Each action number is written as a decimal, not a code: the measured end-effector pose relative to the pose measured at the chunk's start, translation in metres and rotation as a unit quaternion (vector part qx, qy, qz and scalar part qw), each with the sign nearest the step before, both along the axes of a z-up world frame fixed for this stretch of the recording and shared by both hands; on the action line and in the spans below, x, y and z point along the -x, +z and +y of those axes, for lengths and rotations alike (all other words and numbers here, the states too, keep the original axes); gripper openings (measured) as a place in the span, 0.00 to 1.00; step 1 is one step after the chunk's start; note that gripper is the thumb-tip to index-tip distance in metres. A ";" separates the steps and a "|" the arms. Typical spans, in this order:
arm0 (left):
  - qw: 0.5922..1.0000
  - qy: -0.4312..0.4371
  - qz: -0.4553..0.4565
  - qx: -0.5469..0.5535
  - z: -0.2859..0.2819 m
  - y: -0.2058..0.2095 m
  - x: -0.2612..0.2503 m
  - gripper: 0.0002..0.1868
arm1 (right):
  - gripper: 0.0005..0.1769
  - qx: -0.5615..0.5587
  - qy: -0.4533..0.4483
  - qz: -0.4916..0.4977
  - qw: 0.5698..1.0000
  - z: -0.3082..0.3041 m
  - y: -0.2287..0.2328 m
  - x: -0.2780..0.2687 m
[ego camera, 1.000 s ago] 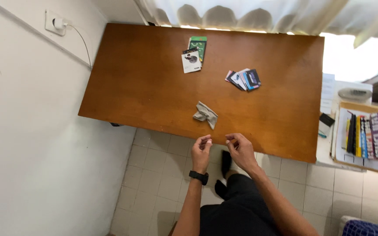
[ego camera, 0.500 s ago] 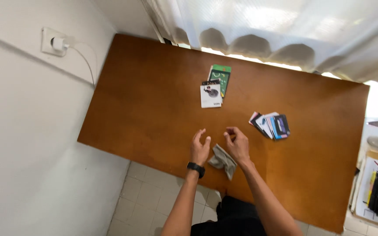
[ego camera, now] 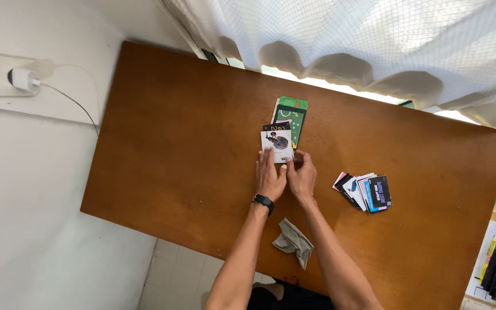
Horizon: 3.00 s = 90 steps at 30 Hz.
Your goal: Sort various cards and small items from a table onto a separate surface.
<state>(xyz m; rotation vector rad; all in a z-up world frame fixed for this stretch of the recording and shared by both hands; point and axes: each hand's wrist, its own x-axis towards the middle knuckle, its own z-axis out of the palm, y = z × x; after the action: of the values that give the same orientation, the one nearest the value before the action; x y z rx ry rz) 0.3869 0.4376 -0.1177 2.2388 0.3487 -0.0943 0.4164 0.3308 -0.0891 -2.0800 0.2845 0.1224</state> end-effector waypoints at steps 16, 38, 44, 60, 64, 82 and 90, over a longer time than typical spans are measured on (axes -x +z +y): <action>0.985 0.063 -0.086 0.134 -0.002 0.009 0.011 0.27 | 0.10 -0.106 -0.030 0.024 0.994 -0.022 -0.025 -0.004; 0.872 0.121 0.023 0.473 -0.110 0.089 0.227 0.13 | 0.11 -0.310 -0.057 0.000 0.949 -0.161 0.084 0.250; 0.876 0.067 0.055 0.474 -0.195 0.097 0.304 0.12 | 0.12 -0.300 -0.126 -0.006 0.945 -0.246 0.109 0.355; 0.894 -0.110 0.130 0.414 -0.437 0.114 0.369 0.21 | 0.13 -0.284 -0.341 -0.042 0.895 -0.507 0.093 0.464; 0.903 -0.104 0.099 0.405 -0.500 0.084 0.355 0.19 | 0.12 -0.242 -0.367 -0.034 0.898 -0.584 0.043 0.435; 0.967 -0.024 0.123 0.223 -0.653 0.038 0.247 0.14 | 0.14 -0.274 -0.353 0.162 0.880 -0.711 -0.255 0.265; 0.965 -0.007 0.118 0.232 -0.641 0.042 0.243 0.15 | 0.13 -0.225 -0.374 0.226 0.871 -0.706 -0.267 0.241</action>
<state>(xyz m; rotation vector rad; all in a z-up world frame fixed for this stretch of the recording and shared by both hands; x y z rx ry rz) 0.1434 -0.2036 -0.0753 1.7659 0.3933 -0.4101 0.1753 -0.3749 -0.3559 -1.3367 1.2056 0.1814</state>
